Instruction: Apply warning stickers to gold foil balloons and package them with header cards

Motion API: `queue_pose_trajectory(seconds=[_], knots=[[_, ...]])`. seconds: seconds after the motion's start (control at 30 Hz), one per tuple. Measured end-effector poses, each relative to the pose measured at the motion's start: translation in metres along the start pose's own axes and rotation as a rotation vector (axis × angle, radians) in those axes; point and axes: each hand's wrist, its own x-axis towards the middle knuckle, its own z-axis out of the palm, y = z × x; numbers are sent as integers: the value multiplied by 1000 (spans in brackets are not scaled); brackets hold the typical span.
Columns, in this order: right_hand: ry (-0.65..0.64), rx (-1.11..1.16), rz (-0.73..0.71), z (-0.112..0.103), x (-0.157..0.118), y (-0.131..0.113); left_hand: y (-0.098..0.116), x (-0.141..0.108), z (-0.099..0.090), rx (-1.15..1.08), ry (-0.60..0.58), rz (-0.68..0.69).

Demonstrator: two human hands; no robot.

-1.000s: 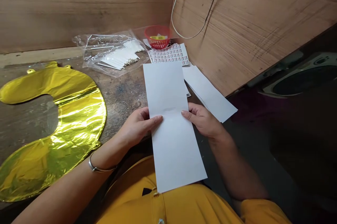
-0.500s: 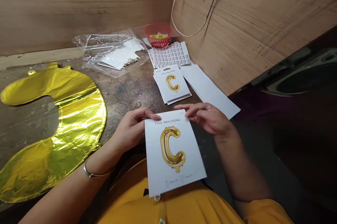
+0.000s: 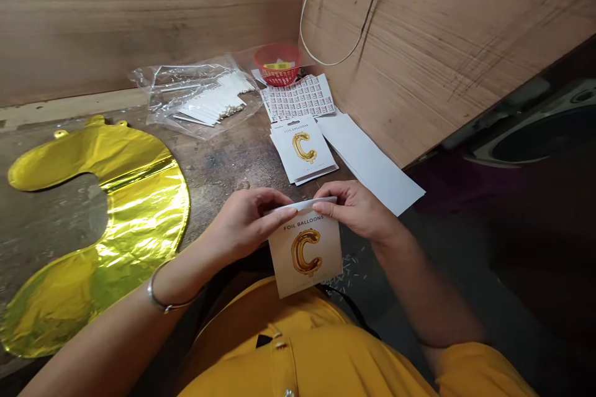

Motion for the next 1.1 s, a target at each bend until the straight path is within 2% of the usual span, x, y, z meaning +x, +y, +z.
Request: queue_pose_trajectory(seconds=[0.1, 0.17, 0.23, 0.37, 0.47, 0.57, 0.73, 0.9, 1.0, 1.1], knots=[[18, -105, -57, 6, -4, -5, 4, 2, 6, 253, 72, 108], [34, -121, -69, 9, -7, -5, 0, 0, 12, 281, 159, 157], [53, -96, -59, 10, -9, -1, -9, -4, 18, 145, 177, 104], [74, -22, -3, 10, -10, 12, -25, -13, 27, -256, 104, -112], [39, -97, 1, 7, -9, 11, -27, -17, 29, -250, 133, -154], [52, -255, -91, 4, -6, -2, -25, -16, 29, -212, 101, -132], [-149, -412, -134, 5, -4, -23, -23, -14, 29, -131, 63, -43], [-99, -706, -232, 19, -14, -31, -21, -16, 29, 198, 72, 241], [-208, -618, -207, 13, -11, -34, -18, -16, 31, 265, 56, 287], [-402, -458, -129, -9, 1, -27, -16, -15, 32, 173, 47, 200]])
